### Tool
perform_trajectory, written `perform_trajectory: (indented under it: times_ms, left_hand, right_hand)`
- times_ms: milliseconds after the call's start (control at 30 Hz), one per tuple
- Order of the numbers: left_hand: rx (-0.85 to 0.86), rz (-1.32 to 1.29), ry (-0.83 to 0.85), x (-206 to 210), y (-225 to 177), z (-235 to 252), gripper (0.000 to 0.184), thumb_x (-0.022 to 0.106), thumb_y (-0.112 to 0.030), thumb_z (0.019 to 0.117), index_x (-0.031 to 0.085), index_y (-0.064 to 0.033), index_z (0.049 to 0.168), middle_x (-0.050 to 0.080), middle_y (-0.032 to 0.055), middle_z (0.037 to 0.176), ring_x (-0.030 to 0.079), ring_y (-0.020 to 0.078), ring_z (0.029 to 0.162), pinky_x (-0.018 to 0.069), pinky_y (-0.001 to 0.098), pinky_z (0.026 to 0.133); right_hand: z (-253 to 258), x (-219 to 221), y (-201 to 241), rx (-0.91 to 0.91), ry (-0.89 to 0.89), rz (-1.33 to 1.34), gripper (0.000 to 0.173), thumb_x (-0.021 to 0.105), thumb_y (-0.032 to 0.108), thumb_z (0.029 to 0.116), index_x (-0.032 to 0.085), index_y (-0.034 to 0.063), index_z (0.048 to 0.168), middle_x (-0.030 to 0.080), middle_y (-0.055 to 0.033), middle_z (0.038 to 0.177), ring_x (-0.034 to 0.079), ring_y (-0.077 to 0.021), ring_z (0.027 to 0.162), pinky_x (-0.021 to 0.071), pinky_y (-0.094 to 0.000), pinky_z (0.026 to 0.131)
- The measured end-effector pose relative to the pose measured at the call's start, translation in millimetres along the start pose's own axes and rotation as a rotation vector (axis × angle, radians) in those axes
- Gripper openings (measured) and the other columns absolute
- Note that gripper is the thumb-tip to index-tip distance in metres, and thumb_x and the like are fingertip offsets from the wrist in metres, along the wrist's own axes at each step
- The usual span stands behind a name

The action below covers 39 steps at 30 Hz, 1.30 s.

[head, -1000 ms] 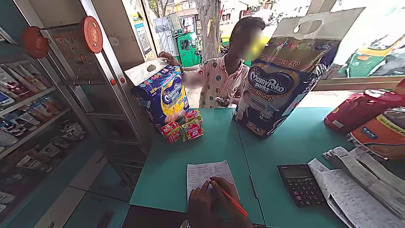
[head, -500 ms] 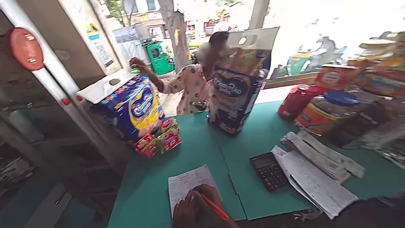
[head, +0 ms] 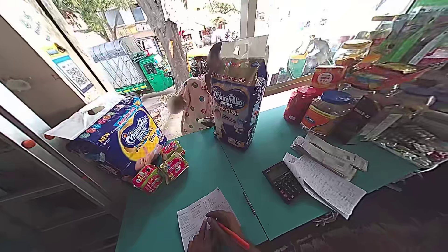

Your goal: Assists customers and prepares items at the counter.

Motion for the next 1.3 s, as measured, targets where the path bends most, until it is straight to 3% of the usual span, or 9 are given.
perform_trajectory:
  times_ms: [233, 333, 667, 800, 933, 1033, 1100, 1200, 1300]
  left_hand:
    - [0.012, -0.009, -0.043, 0.4, 1.4, -0.6, 0.040, 0.068, -0.041, 0.0904, 0.077, -0.0134, 0.117, 0.065, 0.0102, 0.139, 0.072, 0.0319, 0.094, 0.0554, 0.0508, 0.079]
    - [0.029, 0.010, -0.067, -0.3, 1.5, 0.1, 0.038, 0.069, -0.041, 0.0901, 0.078, -0.0132, 0.114, 0.067, 0.0095, 0.137, 0.072, 0.0296, 0.089, 0.0558, 0.0481, 0.074]
    - [0.022, 0.012, -0.055, -0.8, 0.6, -1.7, 0.039, 0.066, -0.045, 0.0910, 0.079, -0.0148, 0.113, 0.067, 0.0092, 0.136, 0.072, 0.0291, 0.089, 0.0555, 0.0481, 0.075]
    - [0.002, -0.013, -0.069, -3.8, 0.3, -0.2, 0.039, 0.065, -0.045, 0.0917, 0.080, -0.0136, 0.110, 0.067, 0.0084, 0.137, 0.072, 0.0306, 0.094, 0.0558, 0.0526, 0.078]
    - [0.006, 0.013, -0.105, -2.6, -2.3, -7.0, 0.042, 0.057, -0.048, 0.0971, 0.079, -0.0154, 0.111, 0.067, 0.0051, 0.136, 0.072, 0.0303, 0.101, 0.0565, 0.0541, 0.084]
    - [0.009, 0.009, -0.115, -0.9, -0.5, -3.7, 0.041, 0.055, -0.046, 0.0986, 0.079, -0.0150, 0.111, 0.067, 0.0050, 0.138, 0.072, 0.0294, 0.096, 0.0554, 0.0514, 0.080]
    - [0.015, 0.012, -0.133, -0.1, -0.5, -2.2, 0.041, 0.054, -0.047, 0.0987, 0.079, -0.0166, 0.112, 0.066, 0.0039, 0.138, 0.070, 0.0265, 0.091, 0.0535, 0.0470, 0.076]
    - [0.028, 0.015, -0.158, 0.3, -0.2, -4.0, 0.042, 0.054, -0.048, 0.0987, 0.079, -0.0178, 0.112, 0.065, 0.0029, 0.139, 0.069, 0.0240, 0.087, 0.0517, 0.0442, 0.074]
    - [0.028, 0.023, -0.151, 0.3, -0.6, -3.4, 0.042, 0.053, -0.048, 0.0985, 0.079, -0.0177, 0.111, 0.066, 0.0029, 0.139, 0.069, 0.0232, 0.087, 0.0511, 0.0430, 0.073]
  right_hand:
    - [0.9, 0.0, 0.4, -0.008, -0.003, -0.025, 0.026, 0.059, 0.025, 0.1027, 0.076, 0.0056, 0.108, 0.074, -0.0069, 0.092, 0.069, -0.0123, 0.083, 0.0570, -0.0332, 0.079]
    - [1.9, -0.4, 1.8, -0.026, -0.018, -0.028, 0.026, 0.059, 0.025, 0.1029, 0.076, 0.0055, 0.107, 0.074, -0.0066, 0.090, 0.069, -0.0115, 0.081, 0.0570, -0.0323, 0.077]
    - [1.6, -2.0, 0.9, -0.019, -0.022, -0.040, 0.026, 0.059, 0.025, 0.1027, 0.075, 0.0057, 0.108, 0.073, -0.0056, 0.089, 0.068, -0.0101, 0.079, 0.0563, -0.0304, 0.075]
    - [1.8, -10.5, 7.1, -0.041, -0.097, 0.062, 0.023, 0.061, 0.020, 0.0987, 0.075, 0.0022, 0.103, 0.072, -0.0034, 0.083, 0.066, -0.0055, 0.072, 0.0567, -0.0256, 0.069]
    - [-7.9, -24.0, 1.1, 0.028, -0.191, 0.257, 0.023, 0.053, 0.010, 0.1000, 0.072, -0.0027, 0.102, 0.071, 0.0004, 0.081, 0.064, -0.0041, 0.070, 0.0565, -0.0248, 0.067]
    - [-4.5, -32.8, -3.9, 0.056, -0.270, 0.284, 0.025, 0.047, 0.006, 0.1012, 0.069, -0.0035, 0.106, 0.069, 0.0016, 0.078, 0.063, -0.0056, 0.068, 0.0550, -0.0241, 0.063]
    - [-1.5, -36.3, -6.5, 0.087, -0.302, 0.324, 0.023, 0.048, 0.003, 0.1010, 0.068, -0.0051, 0.109, 0.070, -0.0024, 0.081, 0.065, -0.0093, 0.071, 0.0565, -0.0254, 0.066]
    - [2.9, -34.3, -8.9, 0.149, -0.252, 0.280, 0.024, 0.053, 0.006, 0.0988, 0.070, -0.0054, 0.112, 0.073, -0.0074, 0.092, 0.069, -0.0127, 0.080, 0.0590, -0.0281, 0.074]
    - [13.5, -27.3, -2.4, 0.172, -0.139, 0.230, 0.024, 0.054, 0.010, 0.1013, 0.073, -0.0026, 0.107, 0.074, -0.0044, 0.085, 0.070, -0.0110, 0.075, 0.0595, -0.0273, 0.070]
Point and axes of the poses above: each hand's wrist, its own z-axis towards the middle knuckle, its own x-axis out of the palm, y = z × x, the point moved 9 cm from there along z, towards the middle knuckle
